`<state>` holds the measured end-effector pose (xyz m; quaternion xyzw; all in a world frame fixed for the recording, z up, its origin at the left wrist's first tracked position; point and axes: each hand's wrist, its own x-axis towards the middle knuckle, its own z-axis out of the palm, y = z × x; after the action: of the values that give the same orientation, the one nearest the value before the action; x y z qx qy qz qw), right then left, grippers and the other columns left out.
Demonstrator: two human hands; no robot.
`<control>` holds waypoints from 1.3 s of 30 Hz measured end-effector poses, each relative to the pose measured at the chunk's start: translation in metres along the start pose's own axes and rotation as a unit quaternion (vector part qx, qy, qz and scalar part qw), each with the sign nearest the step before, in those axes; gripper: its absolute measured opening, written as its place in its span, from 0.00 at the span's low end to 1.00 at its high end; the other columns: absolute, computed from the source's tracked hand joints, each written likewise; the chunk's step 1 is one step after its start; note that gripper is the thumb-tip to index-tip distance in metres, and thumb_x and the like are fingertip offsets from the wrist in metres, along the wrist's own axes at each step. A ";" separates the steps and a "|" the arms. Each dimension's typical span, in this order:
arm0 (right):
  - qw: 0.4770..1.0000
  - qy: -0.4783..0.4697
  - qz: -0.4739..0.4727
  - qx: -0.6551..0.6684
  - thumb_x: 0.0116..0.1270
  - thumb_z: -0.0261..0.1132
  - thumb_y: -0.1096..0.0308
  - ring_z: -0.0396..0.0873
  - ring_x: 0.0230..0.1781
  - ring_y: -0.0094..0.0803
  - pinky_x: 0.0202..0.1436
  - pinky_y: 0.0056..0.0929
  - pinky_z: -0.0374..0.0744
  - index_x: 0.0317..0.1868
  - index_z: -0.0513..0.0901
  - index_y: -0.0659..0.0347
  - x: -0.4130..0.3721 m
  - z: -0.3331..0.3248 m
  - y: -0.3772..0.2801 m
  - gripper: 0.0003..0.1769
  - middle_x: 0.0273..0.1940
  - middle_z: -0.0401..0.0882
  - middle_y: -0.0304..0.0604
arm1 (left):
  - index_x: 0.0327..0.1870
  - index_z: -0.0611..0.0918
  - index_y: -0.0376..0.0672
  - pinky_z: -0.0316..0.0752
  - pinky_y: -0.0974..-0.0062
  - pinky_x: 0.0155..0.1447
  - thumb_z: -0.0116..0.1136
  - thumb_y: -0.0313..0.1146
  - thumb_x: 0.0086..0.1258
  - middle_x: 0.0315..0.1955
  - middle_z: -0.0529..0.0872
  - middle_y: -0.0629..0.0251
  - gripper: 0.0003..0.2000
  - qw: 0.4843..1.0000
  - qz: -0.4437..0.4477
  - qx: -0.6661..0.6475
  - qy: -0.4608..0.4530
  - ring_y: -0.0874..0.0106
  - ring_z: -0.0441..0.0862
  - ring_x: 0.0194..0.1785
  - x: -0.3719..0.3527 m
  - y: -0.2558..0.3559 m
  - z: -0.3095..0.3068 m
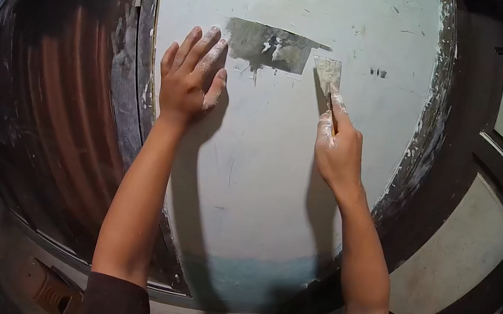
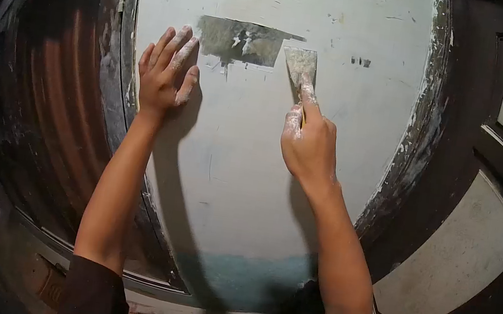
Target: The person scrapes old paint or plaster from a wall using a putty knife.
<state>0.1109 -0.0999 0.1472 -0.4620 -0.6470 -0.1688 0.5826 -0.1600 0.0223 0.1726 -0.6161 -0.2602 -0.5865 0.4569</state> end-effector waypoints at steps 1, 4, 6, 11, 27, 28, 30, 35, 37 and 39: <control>1.000 -0.003 0.001 -0.003 0.78 0.56 0.70 0.86 0.35 0.62 0.46 0.52 0.80 0.73 0.76 0.71 0.001 0.003 0.000 0.26 0.35 0.85 0.69 | 0.71 0.84 0.56 0.52 0.59 0.84 0.63 0.39 0.71 0.76 0.79 0.72 0.25 1.000 -0.004 -0.001 0.003 0.67 0.68 0.83 0.000 0.001 0.001; 0.999 0.034 0.014 -0.021 0.78 0.58 0.68 0.83 0.29 0.62 0.40 0.53 0.78 0.58 0.86 0.70 0.001 0.012 0.002 0.18 0.28 0.83 0.64 | 0.71 0.83 0.58 0.52 0.59 0.84 0.62 0.40 0.70 0.76 0.78 0.75 0.26 1.000 -0.006 -0.002 0.012 0.68 0.69 0.82 -0.002 -0.001 0.005; 0.999 0.029 0.034 -0.032 0.78 0.58 0.68 0.83 0.30 0.62 0.40 0.53 0.78 0.55 0.87 0.70 0.004 0.009 -0.004 0.16 0.29 0.83 0.65 | 0.71 0.83 0.58 0.52 0.59 0.84 0.62 0.40 0.70 0.76 0.78 0.75 0.26 1.000 -0.007 0.002 0.012 0.68 0.69 0.82 -0.002 0.000 0.005; 0.997 0.045 0.053 -0.014 0.78 0.58 0.66 0.83 0.32 0.63 0.39 0.53 0.77 0.52 0.86 0.70 0.008 0.011 -0.008 0.16 0.32 0.83 0.67 | 0.69 0.84 0.57 0.52 0.58 0.84 0.63 0.41 0.68 0.75 0.79 0.76 0.26 1.000 0.003 0.011 0.022 0.69 0.69 0.82 -0.002 -0.002 0.007; 0.996 0.030 0.084 0.013 0.76 0.57 0.70 0.83 0.32 0.65 0.43 0.55 0.78 0.55 0.84 0.71 0.021 0.018 -0.008 0.16 0.31 0.83 0.68 | 0.71 0.83 0.57 0.56 0.56 0.83 0.62 0.37 0.67 0.76 0.78 0.73 0.28 1.000 -0.003 0.006 0.014 0.66 0.68 0.83 -0.001 0.002 0.003; 0.995 0.027 0.091 0.015 0.76 0.57 0.70 0.83 0.32 0.64 0.43 0.54 0.78 0.55 0.84 0.71 0.022 0.018 -0.008 0.16 0.31 0.83 0.68 | 0.71 0.83 0.57 0.56 0.55 0.83 0.62 0.37 0.66 0.76 0.79 0.72 0.28 1.000 -0.016 0.005 0.004 0.66 0.68 0.83 -0.001 0.005 0.002; 0.995 0.023 0.100 0.015 0.76 0.57 0.69 0.83 0.32 0.64 0.43 0.54 0.78 0.56 0.84 0.70 0.021 0.017 -0.010 0.17 0.30 0.83 0.67 | 0.72 0.83 0.57 0.56 0.55 0.83 0.62 0.37 0.66 0.76 0.79 0.72 0.28 1.000 -0.010 0.004 0.007 0.66 0.68 0.83 -0.002 0.004 0.003; 0.997 0.056 0.041 -0.012 0.78 0.57 0.68 0.84 0.33 0.64 0.44 0.52 0.79 0.58 0.85 0.71 0.021 0.019 -0.014 0.18 0.32 0.84 0.68 | 0.72 0.83 0.58 0.55 0.55 0.84 0.62 0.37 0.67 0.76 0.78 0.74 0.28 1.000 -0.011 0.005 0.011 0.67 0.68 0.83 -0.002 0.004 0.003; 0.997 0.053 0.057 -0.007 0.78 0.57 0.68 0.84 0.34 0.65 0.44 0.52 0.79 0.58 0.85 0.71 0.021 0.019 -0.017 0.18 0.33 0.84 0.69 | 0.72 0.83 0.59 0.55 0.56 0.84 0.62 0.37 0.67 0.76 0.79 0.74 0.28 1.000 -0.007 0.003 0.014 0.67 0.68 0.83 -0.002 0.003 0.004; 0.996 0.050 0.073 -0.002 0.78 0.57 0.68 0.84 0.35 0.65 0.45 0.51 0.80 0.57 0.85 0.72 0.021 0.020 -0.017 0.17 0.34 0.85 0.69 | 0.71 0.83 0.59 0.55 0.56 0.84 0.62 0.38 0.67 0.76 0.79 0.75 0.28 1.000 -0.009 0.009 0.014 0.67 0.68 0.83 -0.002 0.003 0.005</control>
<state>0.0874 -0.0851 0.1667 -0.5003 -0.5813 -0.1501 0.6239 -0.1553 0.0256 0.1709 -0.6012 -0.2644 -0.5967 0.4611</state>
